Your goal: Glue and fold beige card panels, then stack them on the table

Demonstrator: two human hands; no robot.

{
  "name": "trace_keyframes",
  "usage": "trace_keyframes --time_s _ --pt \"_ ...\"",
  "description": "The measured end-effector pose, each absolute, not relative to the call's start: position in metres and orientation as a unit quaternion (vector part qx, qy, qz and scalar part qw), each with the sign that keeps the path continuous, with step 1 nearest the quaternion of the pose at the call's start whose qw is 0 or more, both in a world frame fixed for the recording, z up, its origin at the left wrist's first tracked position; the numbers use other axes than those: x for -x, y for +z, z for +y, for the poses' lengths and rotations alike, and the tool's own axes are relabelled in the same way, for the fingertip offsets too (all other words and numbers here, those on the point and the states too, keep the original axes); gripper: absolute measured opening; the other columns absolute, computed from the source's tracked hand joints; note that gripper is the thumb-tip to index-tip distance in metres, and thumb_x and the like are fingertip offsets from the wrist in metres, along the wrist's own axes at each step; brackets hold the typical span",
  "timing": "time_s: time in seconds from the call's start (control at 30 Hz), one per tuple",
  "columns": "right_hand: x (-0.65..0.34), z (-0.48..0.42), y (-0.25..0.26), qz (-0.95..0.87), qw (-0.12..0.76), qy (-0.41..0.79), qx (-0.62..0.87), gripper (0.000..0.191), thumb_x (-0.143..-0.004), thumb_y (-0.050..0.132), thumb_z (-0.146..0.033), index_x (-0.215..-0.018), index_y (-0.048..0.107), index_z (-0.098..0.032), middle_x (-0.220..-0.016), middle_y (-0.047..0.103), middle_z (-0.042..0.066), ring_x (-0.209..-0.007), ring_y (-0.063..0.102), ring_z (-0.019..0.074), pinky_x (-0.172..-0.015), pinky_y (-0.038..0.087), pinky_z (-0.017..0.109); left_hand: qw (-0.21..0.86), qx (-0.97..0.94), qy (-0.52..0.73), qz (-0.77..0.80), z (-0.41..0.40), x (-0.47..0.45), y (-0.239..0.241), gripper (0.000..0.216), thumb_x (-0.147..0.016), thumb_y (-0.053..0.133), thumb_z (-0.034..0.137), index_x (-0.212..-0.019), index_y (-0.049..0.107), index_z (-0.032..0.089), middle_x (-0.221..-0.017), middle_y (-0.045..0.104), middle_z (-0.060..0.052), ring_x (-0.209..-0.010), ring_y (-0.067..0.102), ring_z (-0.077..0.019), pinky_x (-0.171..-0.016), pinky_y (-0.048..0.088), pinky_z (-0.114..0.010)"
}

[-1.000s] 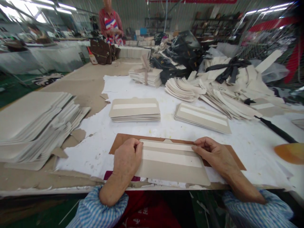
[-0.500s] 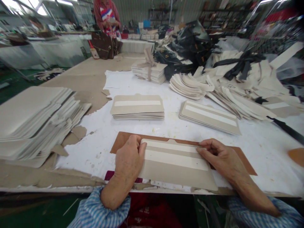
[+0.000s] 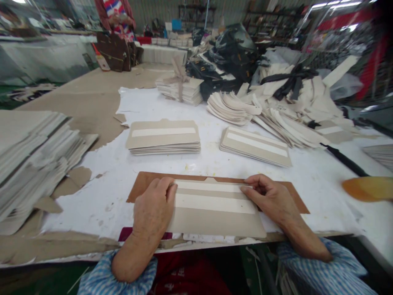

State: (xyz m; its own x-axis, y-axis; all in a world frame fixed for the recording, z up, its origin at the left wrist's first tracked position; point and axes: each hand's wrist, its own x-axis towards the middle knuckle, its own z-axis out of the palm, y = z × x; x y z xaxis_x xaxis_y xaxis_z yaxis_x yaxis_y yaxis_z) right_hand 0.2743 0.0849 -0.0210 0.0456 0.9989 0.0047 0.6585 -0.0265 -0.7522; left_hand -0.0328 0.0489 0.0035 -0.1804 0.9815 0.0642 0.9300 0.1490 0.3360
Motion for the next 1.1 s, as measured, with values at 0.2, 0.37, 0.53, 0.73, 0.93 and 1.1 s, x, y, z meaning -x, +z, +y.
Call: trace_keyframes --time_s 0.2,0.37,0.53,0.73,0.93,1.1 --pt "-0.267 0.084 -0.015 -0.633 0.323 0.274 0.647 0.03 -0.079 0.071 -0.051 -0.088 0.067 -0.023 -0.065 0.06 -0.001 -0.057 0.052 0.0159 -0.056 0.041 0.03 0.025 -0.68 0.157 0.716 0.049 0.049 -0.017 0.03 -0.105 0.047 0.039 -0.108 0.073 0.026 -0.104 0.074 -0.005 -0.082 0.068 -0.0233 -0.063 0.039 -0.032" --pt "-0.267 0.085 -0.014 -0.644 0.323 0.257 0.645 0.024 -0.078 0.072 -0.045 -0.085 0.067 -0.023 -0.065 0.06 -0.002 -0.056 0.051 0.0147 -0.056 0.041 0.029 0.007 -0.686 0.156 0.711 0.05 0.052 -0.019 0.033 -0.106 0.044 0.041 -0.108 0.073 0.025 -0.105 0.074 -0.004 -0.08 0.067 -0.0221 -0.061 0.039 -0.032" --pt "-0.267 0.086 -0.016 -0.652 0.336 0.233 0.638 0.021 -0.076 0.075 -0.04 -0.084 0.068 -0.022 -0.07 0.063 -0.001 -0.057 0.051 0.0149 -0.056 0.041 0.03 0.005 -0.67 0.148 0.727 0.05 0.044 -0.012 0.036 -0.105 0.041 0.038 -0.105 0.074 0.023 -0.101 0.073 -0.004 -0.079 0.068 -0.0229 -0.059 0.038 -0.033" --pt "-0.27 0.085 -0.017 -0.69 0.337 0.223 0.6 0.019 -0.083 0.072 -0.034 -0.069 0.07 -0.022 -0.071 0.061 0.001 -0.06 0.051 0.0141 -0.059 0.041 0.03 -0.008 -0.672 0.164 0.722 0.05 0.042 -0.013 0.039 -0.104 0.04 0.038 -0.104 0.075 0.021 -0.099 0.073 -0.006 -0.079 0.068 -0.0247 -0.059 0.039 -0.034" --pt "-0.271 0.087 -0.022 -0.697 0.339 0.232 0.587 0.02 -0.086 0.071 -0.031 -0.068 0.072 -0.021 -0.074 0.065 0.001 -0.065 0.057 0.0146 -0.065 0.043 0.03 -0.016 -0.679 0.166 0.715 0.052 0.045 -0.015 0.036 -0.104 0.042 0.037 -0.102 0.074 0.02 -0.1 0.074 -0.006 -0.076 0.068 -0.0248 -0.057 0.04 -0.035" --pt "-0.281 0.088 -0.016 -0.62 0.37 0.349 0.597 0.021 -0.084 0.076 -0.041 -0.076 0.078 -0.021 -0.068 0.063 0.0 -0.059 0.054 0.013 -0.057 0.039 0.027 -0.041 -0.699 0.203 0.684 0.051 0.049 -0.017 0.028 -0.103 0.047 0.033 -0.097 0.072 0.02 -0.096 0.075 -0.006 -0.076 0.07 -0.0245 -0.057 0.042 -0.034"
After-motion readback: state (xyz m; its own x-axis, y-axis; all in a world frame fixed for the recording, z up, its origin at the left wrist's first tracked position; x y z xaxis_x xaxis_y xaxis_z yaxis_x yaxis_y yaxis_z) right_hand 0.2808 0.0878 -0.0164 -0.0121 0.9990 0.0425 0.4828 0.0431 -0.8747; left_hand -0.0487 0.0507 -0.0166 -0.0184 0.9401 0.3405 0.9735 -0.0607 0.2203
